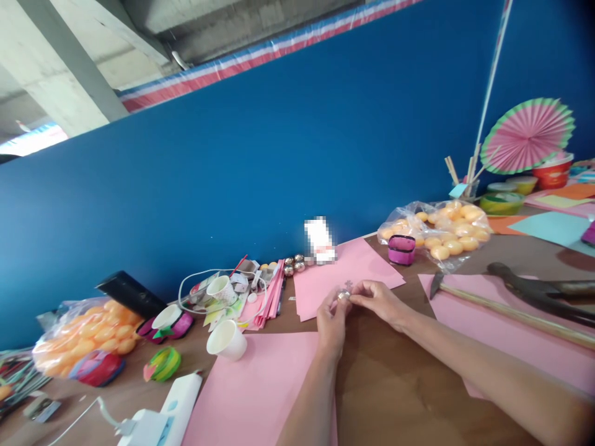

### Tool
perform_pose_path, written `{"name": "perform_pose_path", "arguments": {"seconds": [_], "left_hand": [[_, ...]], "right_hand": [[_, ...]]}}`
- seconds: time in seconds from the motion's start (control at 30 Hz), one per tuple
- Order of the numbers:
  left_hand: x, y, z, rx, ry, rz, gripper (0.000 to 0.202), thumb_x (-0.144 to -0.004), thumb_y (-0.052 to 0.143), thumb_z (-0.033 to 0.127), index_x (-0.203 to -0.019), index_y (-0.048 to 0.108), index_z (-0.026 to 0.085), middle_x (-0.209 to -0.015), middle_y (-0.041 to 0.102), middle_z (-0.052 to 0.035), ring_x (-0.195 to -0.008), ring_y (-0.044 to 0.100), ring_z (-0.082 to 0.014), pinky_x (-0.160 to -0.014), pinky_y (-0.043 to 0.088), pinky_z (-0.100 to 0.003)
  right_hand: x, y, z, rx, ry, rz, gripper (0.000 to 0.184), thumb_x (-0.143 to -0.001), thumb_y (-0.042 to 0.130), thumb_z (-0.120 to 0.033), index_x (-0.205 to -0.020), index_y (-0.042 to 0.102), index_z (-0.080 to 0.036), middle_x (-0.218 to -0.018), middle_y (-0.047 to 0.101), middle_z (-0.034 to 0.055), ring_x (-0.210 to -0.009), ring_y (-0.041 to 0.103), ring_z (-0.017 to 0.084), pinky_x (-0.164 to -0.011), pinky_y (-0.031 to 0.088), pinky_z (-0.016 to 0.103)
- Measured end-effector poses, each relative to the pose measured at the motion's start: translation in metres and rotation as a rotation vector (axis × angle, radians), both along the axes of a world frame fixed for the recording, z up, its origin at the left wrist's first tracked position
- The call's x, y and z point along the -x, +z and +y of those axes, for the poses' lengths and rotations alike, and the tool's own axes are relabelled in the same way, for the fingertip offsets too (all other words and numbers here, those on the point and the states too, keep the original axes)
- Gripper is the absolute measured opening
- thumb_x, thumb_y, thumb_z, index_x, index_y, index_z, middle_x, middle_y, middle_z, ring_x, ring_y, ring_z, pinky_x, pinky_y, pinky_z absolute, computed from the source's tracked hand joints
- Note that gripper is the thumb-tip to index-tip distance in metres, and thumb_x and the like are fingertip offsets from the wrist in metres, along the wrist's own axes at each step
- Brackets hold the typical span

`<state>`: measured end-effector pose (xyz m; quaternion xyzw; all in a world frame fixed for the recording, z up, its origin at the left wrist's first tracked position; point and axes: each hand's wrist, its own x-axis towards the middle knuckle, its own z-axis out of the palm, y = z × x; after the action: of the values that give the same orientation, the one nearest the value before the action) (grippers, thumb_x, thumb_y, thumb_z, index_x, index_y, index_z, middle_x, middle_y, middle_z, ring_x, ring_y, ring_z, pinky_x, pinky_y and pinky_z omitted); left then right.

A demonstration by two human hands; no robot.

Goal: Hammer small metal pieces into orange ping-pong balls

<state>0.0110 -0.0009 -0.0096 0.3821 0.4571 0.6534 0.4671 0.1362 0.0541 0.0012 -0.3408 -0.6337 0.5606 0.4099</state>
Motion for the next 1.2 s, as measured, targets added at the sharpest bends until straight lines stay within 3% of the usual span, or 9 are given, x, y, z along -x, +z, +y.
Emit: {"name": "perform_pose_path", "arguments": {"seconds": [0.2, 0.43, 0.6, 0.8, 0.9, 1.07, 1.2], "left_hand": [[0.000, 0.007, -0.003, 0.004, -0.058, -0.228, 0.038, -0.074, 0.058, 0.030, -0.109, 0.057, 0.015, -0.103, 0.063, -0.0089, -0.096, 0.058, -0.0191, -0.091, 0.042, -0.037], [-0.001, 0.007, -0.001, -0.012, -0.075, -0.137, 0.041, -0.073, 0.059, 0.030, -0.110, 0.056, 0.013, -0.104, 0.063, -0.0103, -0.097, 0.058, -0.0215, -0.090, 0.043, -0.038], [-0.001, 0.006, -0.001, -0.001, -0.027, -0.114, 0.043, -0.071, 0.061, 0.030, -0.110, 0.055, 0.014, -0.104, 0.063, -0.0112, -0.097, 0.058, -0.0222, -0.088, 0.043, -0.037], [0.001, 0.011, -0.004, 0.015, -0.068, -0.233, 0.045, -0.074, 0.054, 0.042, -0.108, 0.058, 0.014, -0.097, 0.065, -0.0111, -0.091, 0.060, -0.0216, -0.085, 0.044, -0.038], [0.002, 0.010, -0.004, 0.043, -0.048, -0.226, 0.043, -0.072, 0.058, 0.040, -0.108, 0.057, 0.016, -0.097, 0.064, -0.0102, -0.089, 0.061, -0.0199, -0.083, 0.045, -0.037], [0.002, 0.008, -0.002, 0.033, -0.039, -0.186, 0.037, -0.071, 0.061, 0.034, -0.103, 0.057, 0.016, -0.100, 0.063, -0.0093, -0.089, 0.060, -0.0182, -0.082, 0.045, -0.034], [0.003, 0.011, -0.002, 0.023, -0.047, -0.233, 0.037, -0.072, 0.060, 0.036, -0.103, 0.056, 0.016, -0.095, 0.064, -0.0092, -0.086, 0.061, -0.0172, -0.082, 0.044, -0.034]], "right_hand": [[0.004, -0.002, -0.001, 0.065, -0.001, 0.097, 0.024, -0.068, 0.063, -0.037, -0.079, 0.056, -0.016, -0.075, 0.063, 0.0013, -0.069, 0.058, 0.014, -0.065, 0.047, 0.027], [0.004, -0.002, 0.000, -0.093, 0.040, 0.035, 0.029, -0.072, 0.059, -0.039, -0.092, 0.061, -0.018, -0.092, 0.065, 0.0047, -0.087, 0.059, 0.020, -0.080, 0.046, 0.034], [0.003, -0.001, -0.002, -0.184, 0.052, -0.048, 0.034, -0.069, 0.063, -0.036, -0.098, 0.057, -0.018, -0.096, 0.063, 0.0057, -0.083, 0.060, 0.018, -0.074, 0.049, 0.032], [0.005, 0.004, -0.003, -0.066, 0.087, 0.058, 0.034, -0.070, 0.062, -0.038, -0.098, 0.055, -0.019, -0.098, 0.063, 0.0051, -0.092, 0.057, 0.019, -0.083, 0.045, 0.034], [0.005, 0.004, -0.002, -0.047, 0.100, 0.084, 0.034, -0.070, 0.062, -0.038, -0.098, 0.056, -0.019, -0.099, 0.063, 0.0051, -0.095, 0.056, 0.019, -0.086, 0.043, 0.034], [0.003, 0.003, 0.000, -0.143, 0.076, 0.007, 0.031, -0.074, 0.056, -0.038, -0.098, 0.056, -0.019, -0.097, 0.063, 0.0050, -0.092, 0.057, 0.019, -0.082, 0.045, 0.033], [0.007, 0.014, -0.002, -0.224, 0.003, -0.063, 0.027, -0.077, 0.052, -0.037, -0.097, 0.056, -0.018, -0.093, 0.062, 0.0049, -0.086, 0.058, 0.018, -0.074, 0.048, 0.030]]}}
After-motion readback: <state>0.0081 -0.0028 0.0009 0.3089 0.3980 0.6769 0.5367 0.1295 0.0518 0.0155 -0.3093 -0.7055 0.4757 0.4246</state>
